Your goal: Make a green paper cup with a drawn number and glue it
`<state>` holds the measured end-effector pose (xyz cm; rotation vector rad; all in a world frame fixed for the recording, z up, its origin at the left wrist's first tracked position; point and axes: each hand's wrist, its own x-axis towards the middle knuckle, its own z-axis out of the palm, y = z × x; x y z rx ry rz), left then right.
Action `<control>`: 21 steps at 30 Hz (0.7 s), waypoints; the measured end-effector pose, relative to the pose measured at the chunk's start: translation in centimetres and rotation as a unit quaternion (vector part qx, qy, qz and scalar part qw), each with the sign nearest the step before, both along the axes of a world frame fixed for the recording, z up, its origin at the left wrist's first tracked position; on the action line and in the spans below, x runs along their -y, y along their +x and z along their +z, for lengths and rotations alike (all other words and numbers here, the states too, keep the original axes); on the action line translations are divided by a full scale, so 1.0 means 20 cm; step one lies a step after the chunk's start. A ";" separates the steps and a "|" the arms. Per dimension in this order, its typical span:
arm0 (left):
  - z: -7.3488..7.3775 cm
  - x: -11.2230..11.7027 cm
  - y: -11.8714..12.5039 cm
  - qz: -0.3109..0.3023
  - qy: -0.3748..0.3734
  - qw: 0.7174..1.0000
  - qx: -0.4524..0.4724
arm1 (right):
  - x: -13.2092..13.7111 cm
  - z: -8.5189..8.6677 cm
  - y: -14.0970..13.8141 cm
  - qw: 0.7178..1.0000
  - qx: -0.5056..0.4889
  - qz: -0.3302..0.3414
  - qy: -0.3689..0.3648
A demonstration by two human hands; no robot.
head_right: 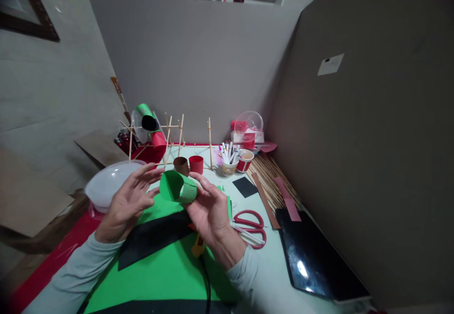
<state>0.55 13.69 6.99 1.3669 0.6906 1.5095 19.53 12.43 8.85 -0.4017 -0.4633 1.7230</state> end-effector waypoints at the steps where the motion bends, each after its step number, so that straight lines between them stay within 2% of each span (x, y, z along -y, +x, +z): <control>1: -0.01 0.00 0.01 -0.017 -0.006 1.000 -0.015 | 0.01 0.01 -0.02 1.000 -0.002 0.001 0.003; 5: -0.05 0.04 0.06 -0.056 -0.001 0.996 -0.064 | 0.05 0.03 -0.10 1.000 -0.016 0.006 0.018; 10: -0.02 0.07 0.08 -0.018 0.013 0.998 -0.058 | 0.06 0.01 -0.16 0.998 -0.004 0.043 0.046; 15: 0.00 0.05 0.04 -0.025 -0.010 0.999 -0.040 | 0.05 -0.01 -0.17 0.998 0.009 0.058 0.022; 21: -0.04 0.05 0.03 -0.051 -0.047 0.998 -0.007 | 0.06 -0.01 -0.16 0.998 0.017 0.067 -0.008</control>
